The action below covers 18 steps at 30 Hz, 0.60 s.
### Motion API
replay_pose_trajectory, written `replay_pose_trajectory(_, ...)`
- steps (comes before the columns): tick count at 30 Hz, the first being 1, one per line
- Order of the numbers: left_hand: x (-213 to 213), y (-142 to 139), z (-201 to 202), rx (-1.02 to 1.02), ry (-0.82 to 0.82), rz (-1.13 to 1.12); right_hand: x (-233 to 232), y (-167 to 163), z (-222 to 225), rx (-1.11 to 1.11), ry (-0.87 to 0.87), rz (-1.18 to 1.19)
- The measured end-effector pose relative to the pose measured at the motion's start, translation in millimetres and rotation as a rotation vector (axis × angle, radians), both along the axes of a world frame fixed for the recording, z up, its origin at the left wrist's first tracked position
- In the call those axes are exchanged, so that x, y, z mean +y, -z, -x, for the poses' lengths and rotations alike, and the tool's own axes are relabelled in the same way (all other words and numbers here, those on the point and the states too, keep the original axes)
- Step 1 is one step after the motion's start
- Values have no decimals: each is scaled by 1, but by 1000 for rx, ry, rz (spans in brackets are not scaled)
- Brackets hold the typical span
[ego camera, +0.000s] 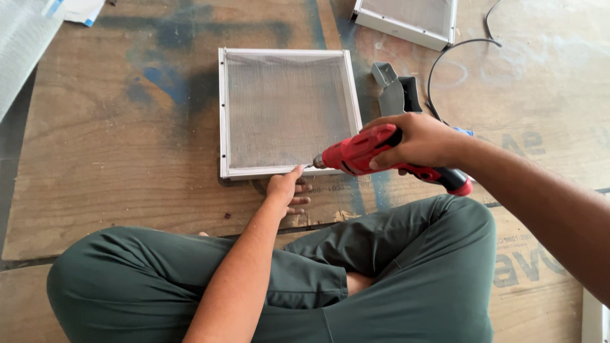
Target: The person aligns a mesh screen within a white frame and uses a red power drill to drive screws along the frame edges, securing the screen in place.
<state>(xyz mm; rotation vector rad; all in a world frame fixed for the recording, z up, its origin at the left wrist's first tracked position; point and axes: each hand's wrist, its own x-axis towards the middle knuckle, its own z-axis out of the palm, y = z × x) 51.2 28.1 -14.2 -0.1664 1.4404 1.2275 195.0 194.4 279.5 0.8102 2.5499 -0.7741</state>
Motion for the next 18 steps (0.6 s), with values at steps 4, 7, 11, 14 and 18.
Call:
replay_pose_trajectory(4,2,0,1,-24,-10,3,-4,-3,11,-88,29,-46)
replay_pose_trajectory(7,2,-3,2,-30,-6,7,-11,-9,23,-74,-87,-63)
replay_pose_trajectory(11,2,-8,3,-15,21,17,-20,-20,41,-236,-81,-26)
replay_pose_trajectory(14,2,-10,3,-21,26,8,-24,-28,48,-238,-162,-1)
replay_pose_trajectory(18,3,-9,3,-21,22,-8,-30,-33,53,-274,-224,-101)
